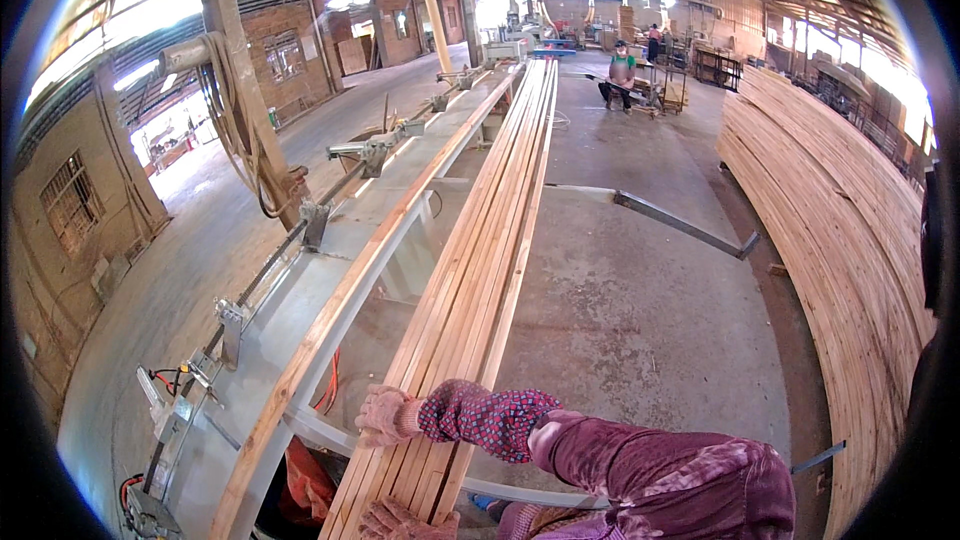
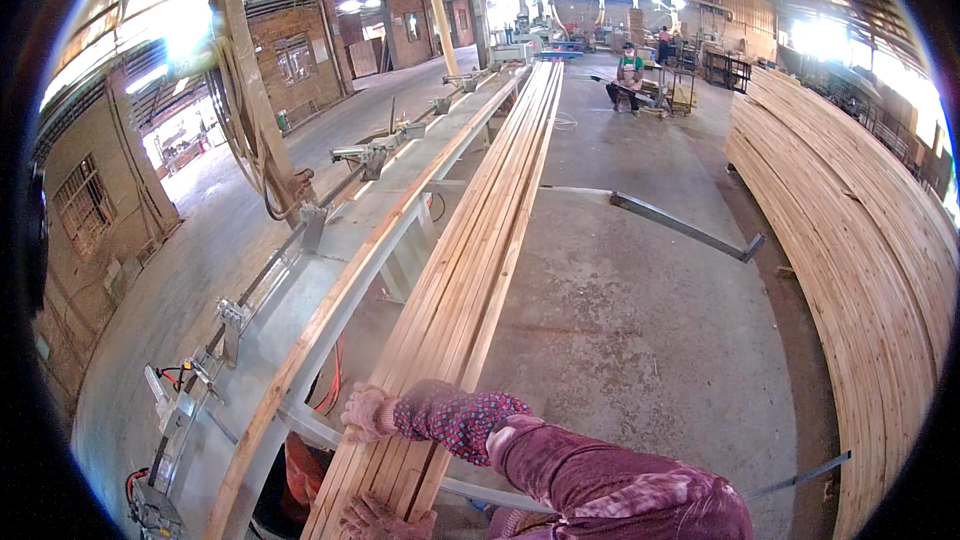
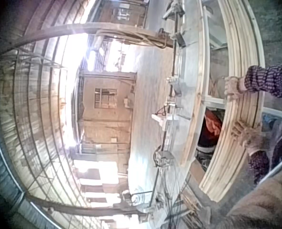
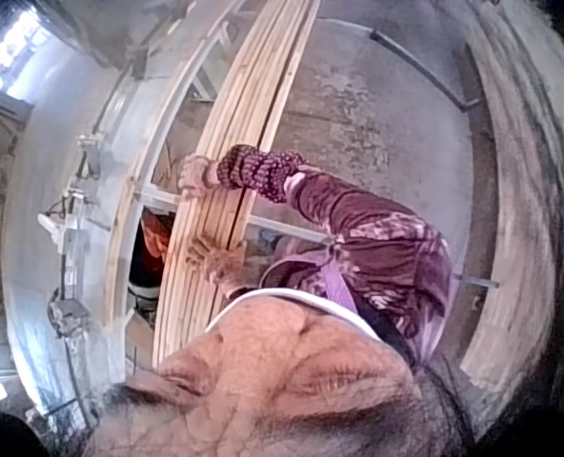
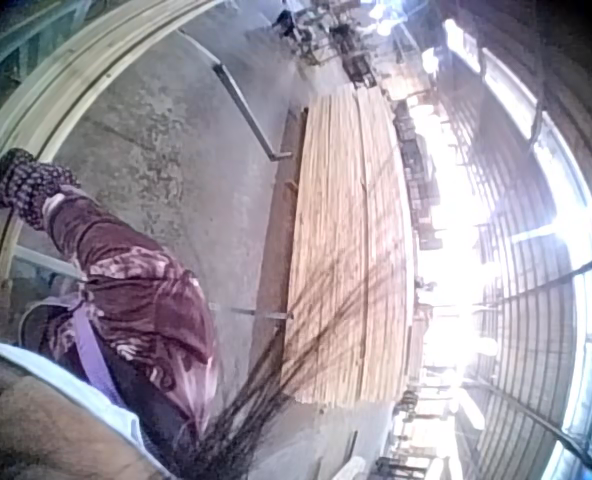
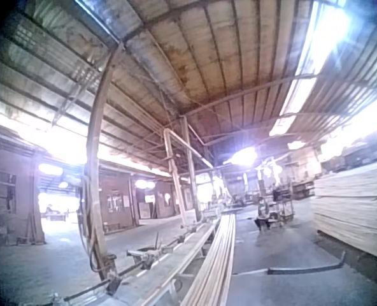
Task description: The person picks up stacks of wooden planks from a large pile and carries them to a workbench. They place the planks onto the workbench and then return to the pile to repeat the process. The person also moves a single plank from the workbench back to the pile.
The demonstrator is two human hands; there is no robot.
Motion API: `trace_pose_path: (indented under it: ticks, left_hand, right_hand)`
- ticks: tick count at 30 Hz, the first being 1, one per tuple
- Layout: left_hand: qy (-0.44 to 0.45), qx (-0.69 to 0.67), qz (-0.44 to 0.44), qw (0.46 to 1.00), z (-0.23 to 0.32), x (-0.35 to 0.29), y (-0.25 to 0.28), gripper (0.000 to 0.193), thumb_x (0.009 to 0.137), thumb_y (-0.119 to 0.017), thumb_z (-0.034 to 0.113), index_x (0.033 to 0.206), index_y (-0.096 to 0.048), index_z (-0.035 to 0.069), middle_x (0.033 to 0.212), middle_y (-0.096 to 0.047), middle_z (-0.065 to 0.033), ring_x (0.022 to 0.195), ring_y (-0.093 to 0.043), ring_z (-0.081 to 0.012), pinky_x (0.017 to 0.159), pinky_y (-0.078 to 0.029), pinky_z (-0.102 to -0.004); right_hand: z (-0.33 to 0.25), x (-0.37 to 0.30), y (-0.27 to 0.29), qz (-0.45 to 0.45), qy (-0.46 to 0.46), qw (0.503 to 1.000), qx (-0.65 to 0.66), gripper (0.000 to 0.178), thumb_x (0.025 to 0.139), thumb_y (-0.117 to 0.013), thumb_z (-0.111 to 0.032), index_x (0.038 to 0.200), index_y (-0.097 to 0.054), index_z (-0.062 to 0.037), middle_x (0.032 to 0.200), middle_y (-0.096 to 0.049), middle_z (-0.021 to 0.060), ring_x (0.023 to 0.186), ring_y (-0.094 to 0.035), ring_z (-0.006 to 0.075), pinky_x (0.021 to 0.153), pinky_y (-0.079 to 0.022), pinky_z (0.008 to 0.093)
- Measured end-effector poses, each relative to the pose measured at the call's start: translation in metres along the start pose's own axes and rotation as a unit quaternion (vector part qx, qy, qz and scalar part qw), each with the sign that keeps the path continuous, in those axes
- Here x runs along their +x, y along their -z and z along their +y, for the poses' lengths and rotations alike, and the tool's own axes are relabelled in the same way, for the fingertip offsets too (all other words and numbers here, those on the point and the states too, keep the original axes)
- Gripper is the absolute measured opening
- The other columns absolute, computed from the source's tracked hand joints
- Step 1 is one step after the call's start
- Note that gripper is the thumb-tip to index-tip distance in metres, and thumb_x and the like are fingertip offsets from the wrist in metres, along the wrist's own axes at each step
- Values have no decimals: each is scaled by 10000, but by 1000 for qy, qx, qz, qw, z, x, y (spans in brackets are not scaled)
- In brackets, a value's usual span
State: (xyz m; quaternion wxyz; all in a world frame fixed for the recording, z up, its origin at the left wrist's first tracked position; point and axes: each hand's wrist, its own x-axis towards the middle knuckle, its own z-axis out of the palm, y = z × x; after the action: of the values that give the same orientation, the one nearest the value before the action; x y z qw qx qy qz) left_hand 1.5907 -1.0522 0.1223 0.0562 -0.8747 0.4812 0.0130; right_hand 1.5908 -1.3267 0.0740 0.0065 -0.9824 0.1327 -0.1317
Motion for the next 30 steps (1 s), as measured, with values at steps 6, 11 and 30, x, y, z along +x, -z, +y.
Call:
trace_pose_path:
  ticks: [6,11,30]
  left_hand:
    - [0,6,1,1000,1,0,-1,1172,719,-649,766,1568,-279,49,1600,-315,-227,1457,-302,-450,1173,-222,-621]
    - [1,4,1,1000,2,2,-3,1187,705,-649,780,1569,-278,56,1599,-316,-224,1457,-296,-457,1172,-212,-629]
    - [8,2,5,1000,1,2,-3,1189,677,-660,787,1564,-309,77,1603,-319,-198,1464,-298,-432,1170,-225,-622]
  right_hand:
    - [0,0,0,11,-1,1000,26,468,892,-512,-627,895,-619,-171,860,-620,52,904,-596,265,916,-422,424]
    - [5,-1,-13,33,3,999,25,478,895,-508,-633,892,-618,-168,850,-619,56,901,-594,266,929,-413,428]
    - [7,1,-30,93,-2,994,52,475,856,-551,-631,894,-645,-167,877,-635,74,900,-594,290,927,-425,456]
